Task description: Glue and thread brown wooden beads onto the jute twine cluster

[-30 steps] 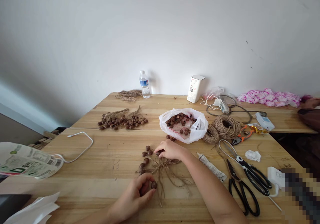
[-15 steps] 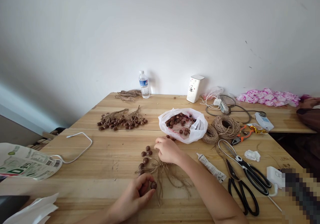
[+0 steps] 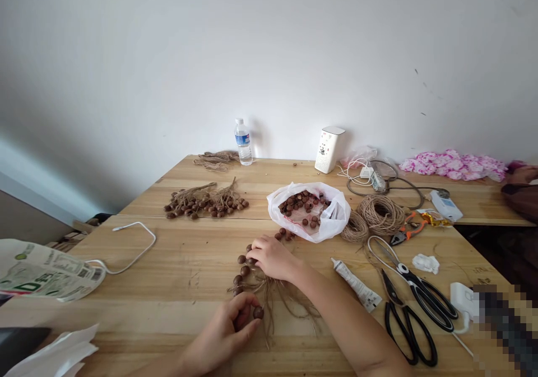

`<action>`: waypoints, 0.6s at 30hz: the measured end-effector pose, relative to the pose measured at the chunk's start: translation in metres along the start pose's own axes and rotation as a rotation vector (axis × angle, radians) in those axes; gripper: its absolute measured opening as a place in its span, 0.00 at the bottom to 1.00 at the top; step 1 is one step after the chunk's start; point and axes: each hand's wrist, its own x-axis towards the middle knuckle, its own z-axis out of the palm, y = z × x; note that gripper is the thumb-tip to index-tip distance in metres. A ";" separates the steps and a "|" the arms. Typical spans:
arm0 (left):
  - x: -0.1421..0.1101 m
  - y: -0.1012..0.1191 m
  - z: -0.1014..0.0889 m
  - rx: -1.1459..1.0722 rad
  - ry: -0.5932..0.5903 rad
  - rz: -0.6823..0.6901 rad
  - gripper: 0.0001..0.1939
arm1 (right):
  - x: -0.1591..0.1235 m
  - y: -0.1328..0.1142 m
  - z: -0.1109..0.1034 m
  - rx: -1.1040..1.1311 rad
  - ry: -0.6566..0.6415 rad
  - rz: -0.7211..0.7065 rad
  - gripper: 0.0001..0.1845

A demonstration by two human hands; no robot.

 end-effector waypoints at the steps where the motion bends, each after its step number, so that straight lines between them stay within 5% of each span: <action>1: 0.000 0.001 0.000 0.002 -0.001 -0.001 0.06 | 0.000 0.000 0.000 0.004 -0.007 -0.008 0.09; 18: 0.002 0.002 -0.001 0.009 -0.005 0.001 0.06 | -0.007 0.006 -0.023 0.313 -0.099 -0.003 0.13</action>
